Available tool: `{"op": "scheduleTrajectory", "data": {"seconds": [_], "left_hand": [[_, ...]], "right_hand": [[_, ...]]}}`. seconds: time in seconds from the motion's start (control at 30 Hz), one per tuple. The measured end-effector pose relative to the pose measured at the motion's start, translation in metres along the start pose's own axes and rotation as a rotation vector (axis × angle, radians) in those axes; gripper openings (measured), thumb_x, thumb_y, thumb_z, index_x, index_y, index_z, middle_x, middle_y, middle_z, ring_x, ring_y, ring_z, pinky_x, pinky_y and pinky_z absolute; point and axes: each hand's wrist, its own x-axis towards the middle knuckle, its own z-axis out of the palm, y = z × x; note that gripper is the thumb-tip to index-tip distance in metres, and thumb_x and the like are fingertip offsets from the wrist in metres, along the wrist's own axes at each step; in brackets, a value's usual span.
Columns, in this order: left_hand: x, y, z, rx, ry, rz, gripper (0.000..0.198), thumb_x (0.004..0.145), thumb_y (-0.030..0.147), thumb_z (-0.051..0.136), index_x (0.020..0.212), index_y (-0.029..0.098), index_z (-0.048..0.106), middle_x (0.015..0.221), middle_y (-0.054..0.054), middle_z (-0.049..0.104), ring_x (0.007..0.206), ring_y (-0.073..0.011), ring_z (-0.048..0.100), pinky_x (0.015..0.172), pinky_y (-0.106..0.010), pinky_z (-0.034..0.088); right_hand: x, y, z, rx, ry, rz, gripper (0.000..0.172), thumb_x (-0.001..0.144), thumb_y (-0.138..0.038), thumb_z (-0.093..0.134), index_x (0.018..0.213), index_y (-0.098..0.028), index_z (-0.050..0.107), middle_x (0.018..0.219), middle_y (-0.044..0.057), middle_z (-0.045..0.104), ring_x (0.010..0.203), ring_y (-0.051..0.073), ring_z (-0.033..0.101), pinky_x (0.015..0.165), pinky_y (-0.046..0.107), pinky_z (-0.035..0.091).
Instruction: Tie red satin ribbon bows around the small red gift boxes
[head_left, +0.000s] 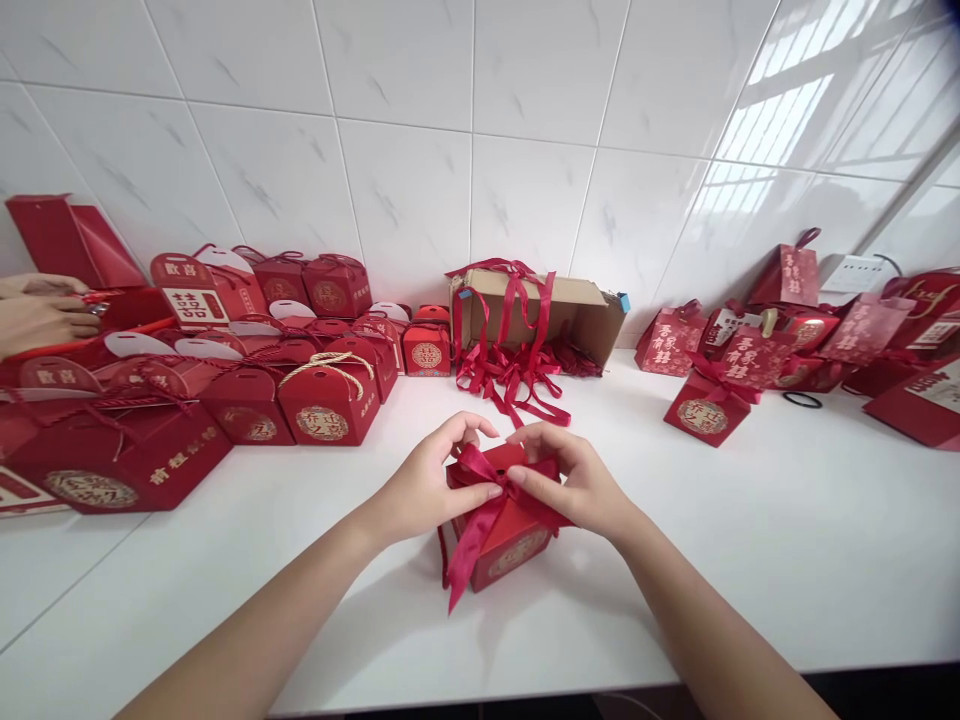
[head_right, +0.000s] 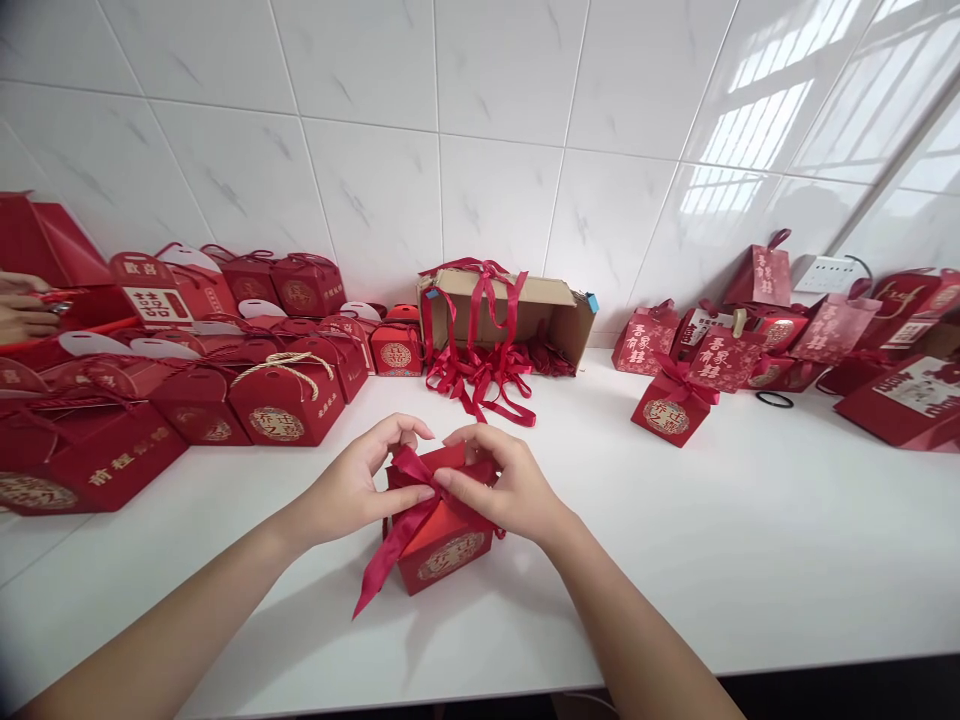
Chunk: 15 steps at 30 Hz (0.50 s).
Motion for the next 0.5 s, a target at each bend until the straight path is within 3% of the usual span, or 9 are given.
{"op": "scheduleTrajectory", "data": {"seconds": [0.17, 0.33, 0.5], "left_hand": [[0.000, -0.001, -0.006, -0.181, -0.075, 0.026, 0.040, 0.073, 0.011, 0.052, 0.110, 0.022, 0.045, 0.083, 0.000, 0.044, 0.077, -0.0127, 0.046, 0.068, -0.024, 0.042], [0.001, -0.001, -0.012, -0.356, -0.129, -0.018, 0.038, 0.072, 0.012, 0.052, 0.108, 0.022, 0.046, 0.081, 0.001, 0.043, 0.073, -0.0112, 0.044, 0.062, -0.022, 0.038], [0.001, 0.001, -0.010, -0.339, -0.099, -0.052, 0.031, 0.079, 0.020, 0.054, 0.108, 0.022, 0.045, 0.079, 0.001, 0.041, 0.066, -0.0094, 0.041, 0.059, -0.022, 0.035]], "right_hand": [[0.001, -0.004, 0.004, -0.134, -0.022, -0.061, 0.022, 0.074, -0.037, 0.071, 0.087, -0.020, 0.069, 0.078, 0.003, 0.061, 0.067, 0.013, 0.053, 0.060, 0.025, 0.044], [0.002, -0.005, 0.008, -0.181, -0.011, -0.076, 0.013, 0.077, -0.031, 0.069, 0.082, -0.019, 0.073, 0.069, 0.002, 0.059, 0.058, 0.010, 0.047, 0.054, 0.023, 0.040], [0.004, -0.007, 0.011, -0.156, -0.026, -0.037, 0.012, 0.078, -0.028, 0.066, 0.075, -0.018, 0.073, 0.060, 0.000, 0.056, 0.051, 0.009, 0.042, 0.047, 0.022, 0.035]]}}
